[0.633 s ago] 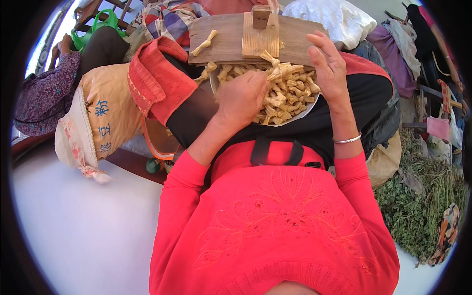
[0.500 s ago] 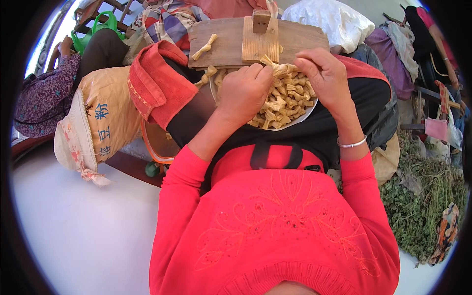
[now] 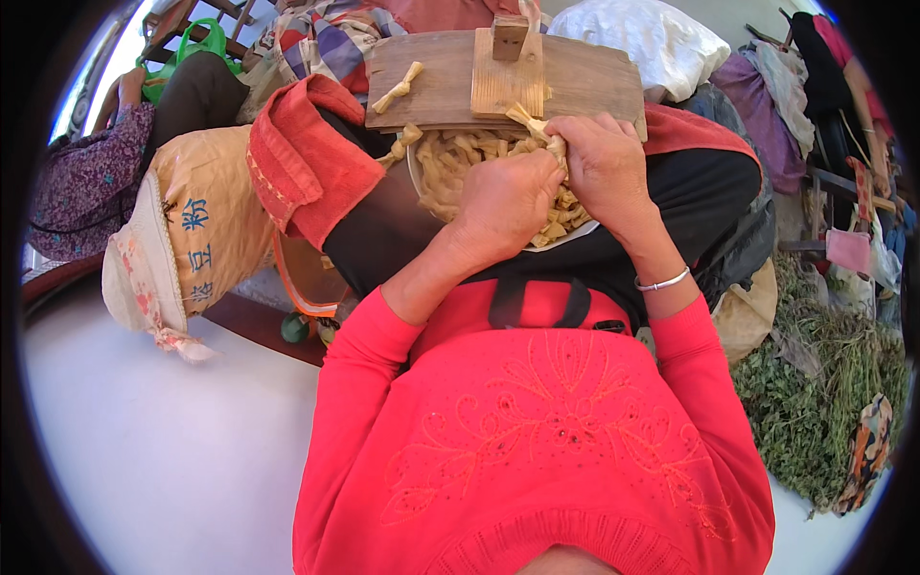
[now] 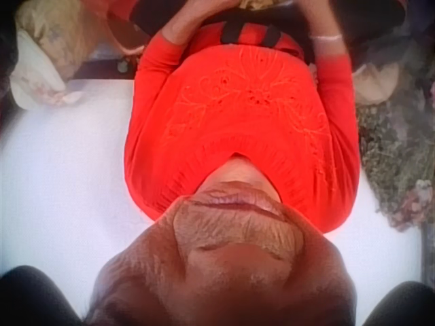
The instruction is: The person folds and splits thin bamboo strips over a wooden jig while sitting among other people performing similar tasks, placing the resulting pieces into a metal bowl.
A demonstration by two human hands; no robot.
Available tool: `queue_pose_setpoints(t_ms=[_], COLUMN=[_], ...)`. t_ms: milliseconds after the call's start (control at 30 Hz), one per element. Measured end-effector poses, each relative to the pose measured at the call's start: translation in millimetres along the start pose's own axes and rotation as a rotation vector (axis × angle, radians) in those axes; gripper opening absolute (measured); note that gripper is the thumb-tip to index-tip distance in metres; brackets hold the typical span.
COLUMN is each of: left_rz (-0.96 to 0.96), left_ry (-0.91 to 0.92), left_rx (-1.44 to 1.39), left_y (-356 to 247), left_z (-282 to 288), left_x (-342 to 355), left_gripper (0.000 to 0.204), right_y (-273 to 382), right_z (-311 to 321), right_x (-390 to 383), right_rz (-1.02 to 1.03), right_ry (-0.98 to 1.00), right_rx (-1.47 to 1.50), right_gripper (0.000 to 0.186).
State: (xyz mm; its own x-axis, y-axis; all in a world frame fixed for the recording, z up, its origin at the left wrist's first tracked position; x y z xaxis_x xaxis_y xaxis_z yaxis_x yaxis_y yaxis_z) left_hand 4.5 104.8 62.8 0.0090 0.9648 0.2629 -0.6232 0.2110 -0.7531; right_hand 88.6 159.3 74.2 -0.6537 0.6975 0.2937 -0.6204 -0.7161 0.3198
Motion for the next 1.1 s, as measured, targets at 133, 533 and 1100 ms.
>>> queue_pose_setpoints(t_ms=[133,533,1100], left_rz=[0.144,0.627,0.424], left_ry=[0.127,0.380,-0.106], left_rx=[-0.354,-0.893,-0.342], left_y=[26,70,155], left_z=[-2,-21,22], left_x=[4,4,66], left_gripper=[0.022,0.027,0.019], right_y=[-18,-46,-70], right_z=[-4,-44,-65], right_x=[-2,6,62], right_rz=[0.161,-0.373,-0.304], right_ry=[-0.054,0.410,-0.047], right_rx=[0.345,1.363,0.861], right_gripper=[0.032,0.020,0.014])
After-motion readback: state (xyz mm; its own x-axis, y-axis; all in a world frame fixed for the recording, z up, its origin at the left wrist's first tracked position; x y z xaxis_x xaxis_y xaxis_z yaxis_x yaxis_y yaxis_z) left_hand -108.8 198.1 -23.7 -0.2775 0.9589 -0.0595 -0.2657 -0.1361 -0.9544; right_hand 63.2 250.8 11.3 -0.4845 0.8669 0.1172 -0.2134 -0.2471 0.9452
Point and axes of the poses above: each hand's wrist, its own x-axis towards the middle knuckle, its own z-axis out of the back of the hand, y = z × x, the point moved 10 cm from there along x, towards the middle knuckle
